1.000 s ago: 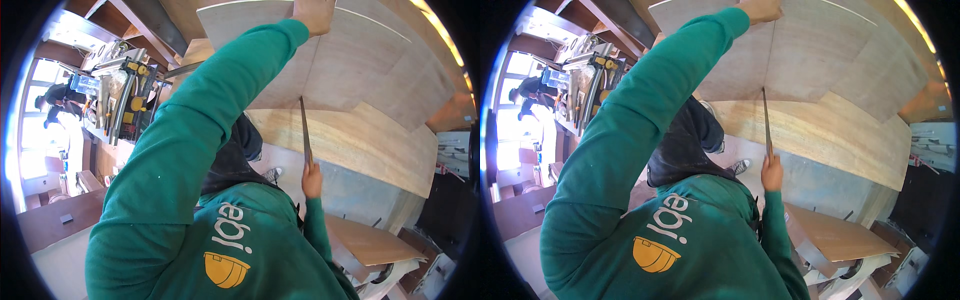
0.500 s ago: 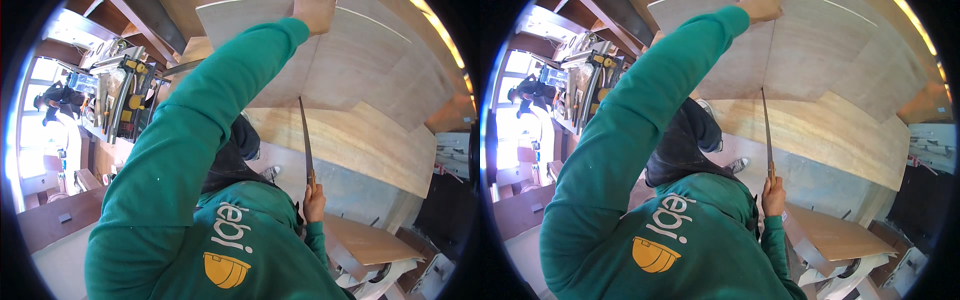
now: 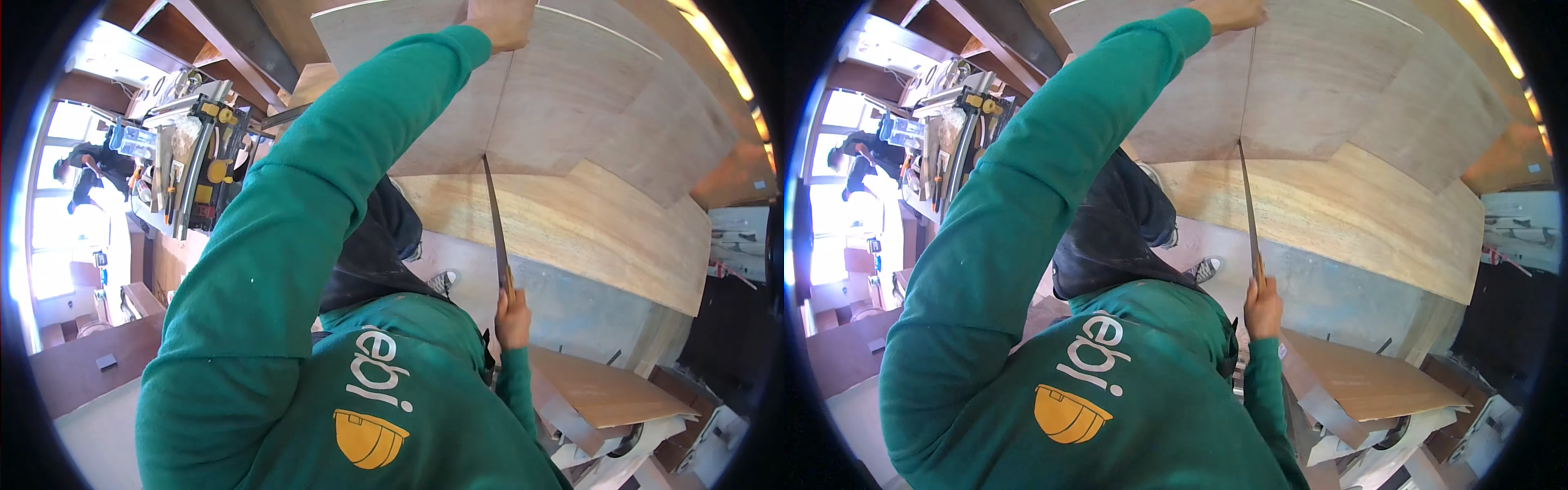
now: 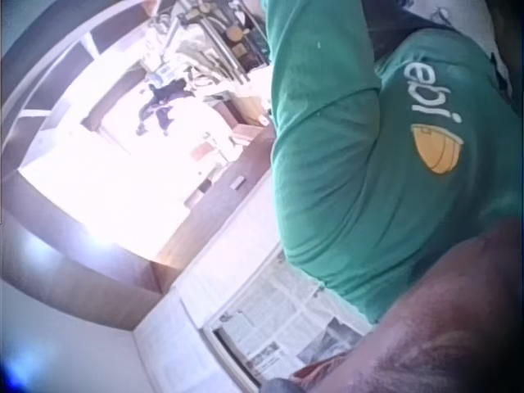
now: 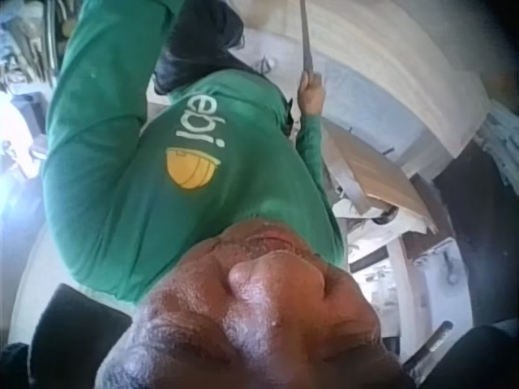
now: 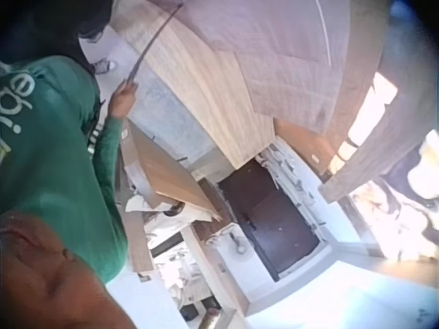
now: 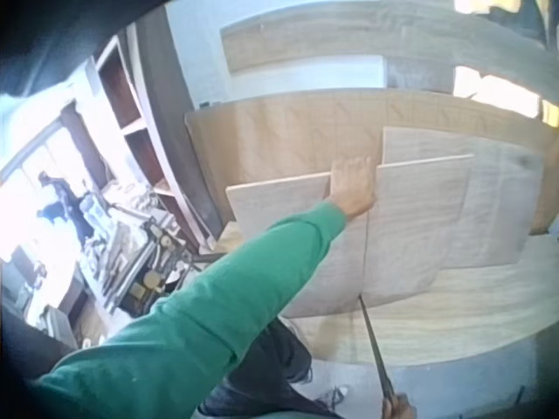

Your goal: The person uses a hand saw to cut a curved line on a large sheet of plywood. They hold the plywood steady with one hand while sawing with the other, following a pre-drawn arc. The person pauses briefly to reposition the sheet and then continues cutting until the segment is separated.

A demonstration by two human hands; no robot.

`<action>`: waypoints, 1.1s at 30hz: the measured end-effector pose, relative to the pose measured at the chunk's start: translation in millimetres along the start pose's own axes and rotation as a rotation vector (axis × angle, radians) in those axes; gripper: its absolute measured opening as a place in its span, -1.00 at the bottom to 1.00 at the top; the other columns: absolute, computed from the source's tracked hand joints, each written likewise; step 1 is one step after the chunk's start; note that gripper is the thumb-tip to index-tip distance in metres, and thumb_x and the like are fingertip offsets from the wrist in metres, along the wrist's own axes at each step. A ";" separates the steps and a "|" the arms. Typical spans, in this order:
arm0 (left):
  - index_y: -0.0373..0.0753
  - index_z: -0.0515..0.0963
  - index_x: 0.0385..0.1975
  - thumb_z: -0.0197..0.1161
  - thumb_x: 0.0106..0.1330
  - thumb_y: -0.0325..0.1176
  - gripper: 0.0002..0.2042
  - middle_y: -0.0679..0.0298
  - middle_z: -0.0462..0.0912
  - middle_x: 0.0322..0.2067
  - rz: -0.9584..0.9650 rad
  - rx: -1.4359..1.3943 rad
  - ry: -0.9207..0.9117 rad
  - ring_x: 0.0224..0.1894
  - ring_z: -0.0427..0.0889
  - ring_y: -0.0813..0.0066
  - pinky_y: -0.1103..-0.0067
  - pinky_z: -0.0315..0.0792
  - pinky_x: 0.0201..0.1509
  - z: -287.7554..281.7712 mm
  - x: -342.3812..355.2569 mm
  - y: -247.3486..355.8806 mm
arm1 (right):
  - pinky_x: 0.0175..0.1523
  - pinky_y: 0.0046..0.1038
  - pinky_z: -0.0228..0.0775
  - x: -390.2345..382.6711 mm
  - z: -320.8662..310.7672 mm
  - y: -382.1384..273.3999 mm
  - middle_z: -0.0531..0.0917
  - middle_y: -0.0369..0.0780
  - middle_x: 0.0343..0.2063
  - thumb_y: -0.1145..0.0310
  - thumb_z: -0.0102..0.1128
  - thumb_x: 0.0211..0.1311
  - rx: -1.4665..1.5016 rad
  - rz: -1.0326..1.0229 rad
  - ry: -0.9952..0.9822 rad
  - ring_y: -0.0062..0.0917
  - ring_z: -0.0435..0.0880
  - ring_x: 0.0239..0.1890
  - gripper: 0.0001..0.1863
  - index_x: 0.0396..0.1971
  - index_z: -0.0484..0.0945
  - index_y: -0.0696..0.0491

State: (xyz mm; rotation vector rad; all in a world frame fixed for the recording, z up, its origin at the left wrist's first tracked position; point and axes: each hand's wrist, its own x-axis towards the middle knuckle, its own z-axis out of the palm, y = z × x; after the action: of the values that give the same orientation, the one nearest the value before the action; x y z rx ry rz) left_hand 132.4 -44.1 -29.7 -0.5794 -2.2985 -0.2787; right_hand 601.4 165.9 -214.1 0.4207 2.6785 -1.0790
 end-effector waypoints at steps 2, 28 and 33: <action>-0.28 0.58 -0.09 0.15 0.21 -0.36 -0.71 -0.02 0.67 -0.14 -0.023 -0.023 -0.077 -0.03 0.64 -0.01 0.02 0.38 0.11 -0.2 -0.1 -0.5 | -0.24 0.08 0.46 -27.8 -15.3 -6.0 0.64 0.22 -0.42 0.10 0.11 0.50 0.049 0.068 -0.023 0.25 0.65 -0.26 -0.63 -0.24 0.50 0.16; -0.28 0.57 0.00 0.16 0.23 -0.33 -0.65 -0.01 0.64 -0.01 0.066 0.081 0.059 0.10 0.61 0.04 0.02 0.35 0.25 18.1 5.9 11.1 | -0.19 0.13 0.48 156.9 77.7 -23.3 0.66 0.26 -0.37 0.07 0.13 0.48 0.041 -0.118 0.140 0.30 0.62 -0.22 -0.59 -0.25 0.48 0.20; -0.27 0.55 0.03 0.20 0.21 -0.31 -0.62 0.02 0.65 -0.04 -0.003 0.087 -0.149 0.10 0.62 0.05 0.04 0.34 0.26 -8.0 6.3 1.0 | -0.20 0.18 0.44 98.0 42.4 -29.1 0.65 0.25 -0.41 0.13 0.16 0.46 -0.049 -0.153 0.103 0.28 0.63 -0.26 -0.66 -0.24 0.47 0.16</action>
State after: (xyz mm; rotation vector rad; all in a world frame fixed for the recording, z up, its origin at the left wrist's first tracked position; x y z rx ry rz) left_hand 133.8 -44.1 -19.6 -0.5699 -2.4410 -0.1404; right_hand 504.0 133.7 -255.7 0.2730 2.8612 -1.0568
